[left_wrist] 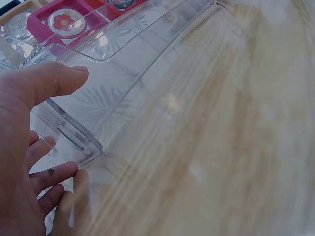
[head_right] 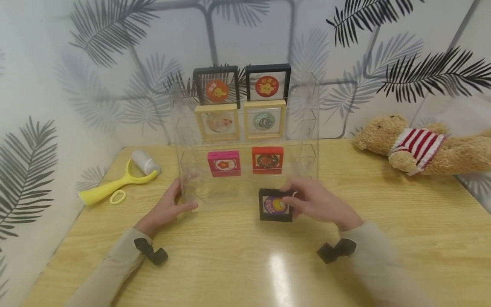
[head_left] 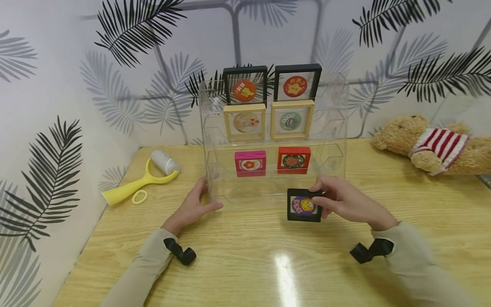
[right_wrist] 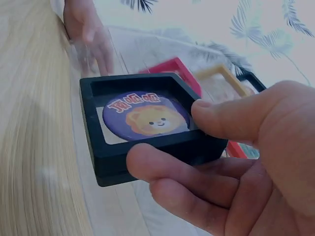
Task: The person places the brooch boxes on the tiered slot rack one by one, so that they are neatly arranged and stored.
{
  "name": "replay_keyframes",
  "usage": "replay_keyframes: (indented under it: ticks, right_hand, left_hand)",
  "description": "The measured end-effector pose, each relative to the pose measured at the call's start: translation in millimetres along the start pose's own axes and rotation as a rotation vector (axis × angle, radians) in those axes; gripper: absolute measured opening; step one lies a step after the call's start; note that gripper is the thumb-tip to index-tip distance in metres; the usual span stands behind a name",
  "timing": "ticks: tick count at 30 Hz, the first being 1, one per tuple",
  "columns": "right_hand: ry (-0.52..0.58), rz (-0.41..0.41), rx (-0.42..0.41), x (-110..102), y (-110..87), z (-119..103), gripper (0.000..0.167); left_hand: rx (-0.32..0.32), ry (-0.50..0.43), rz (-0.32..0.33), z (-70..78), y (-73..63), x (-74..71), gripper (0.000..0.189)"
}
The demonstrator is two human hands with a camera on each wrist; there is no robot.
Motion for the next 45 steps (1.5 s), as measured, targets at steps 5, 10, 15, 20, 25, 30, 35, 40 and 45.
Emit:
replay_keyframes:
  ticks: [5, 10, 15, 20, 25, 30, 35, 40, 45]
  right_hand:
    - [-0.118, 0.038, -0.084, 18.3, 24.1, -7.6, 0.010]
    - [-0.265, 0.133, -0.155, 35.7, 45.2, -17.0, 0.018]
    - [-0.298, 0.180, -0.142, 47.6, 64.5, -20.7, 0.028]
    - [-0.295, 0.173, -0.147, 60.6, 84.1, -20.8, 0.025]
    - [-0.335, 0.159, -0.176, 74.2, 90.5, -14.4, 0.018]
    - [-0.341, 0.153, -0.144, 81.7, 86.9, -10.5, 0.020]
    - [-0.261, 0.194, -0.080, 80.2, 80.6, -13.1, 0.022]
    - [-0.242, 0.259, -0.053, 75.1, 72.8, -21.8, 0.019]
    - [-0.254, 0.296, -0.054, 67.0, 61.4, -20.9, 0.018]
  left_hand:
    - [0.005, -0.012, 0.005, 0.7, 2.3, -1.9, 0.079]
    - [0.023, -0.014, 0.008, 1.0, 1.4, -1.4, 0.080]
    - [0.025, -0.014, 0.005, 3.6, -0.3, -0.1, 0.080]
    - [0.014, -0.014, 0.006, 1.5, -1.5, -0.3, 0.079]
    - [0.015, -0.008, 0.010, 1.8, -1.9, -0.3, 0.080]
    - [0.013, -0.019, 0.008, 2.5, 0.7, 2.0, 0.082]
    - [0.010, -0.015, -0.001, 4.6, 2.3, 2.7, 0.081]
    - [0.008, 0.002, 0.000, 3.6, 1.4, 1.3, 0.079]
    - [0.010, 0.002, -0.001, 3.2, -0.8, 0.2, 0.080]
Point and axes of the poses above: each hand's wrist, its own y-axis towards the middle knuckle, its own x-axis out of the palm, z = x × y, the point moved 1 cm from there along y, towards the middle knuckle, and after that the axes turned 1 degree about y, right-handed, at the moved point
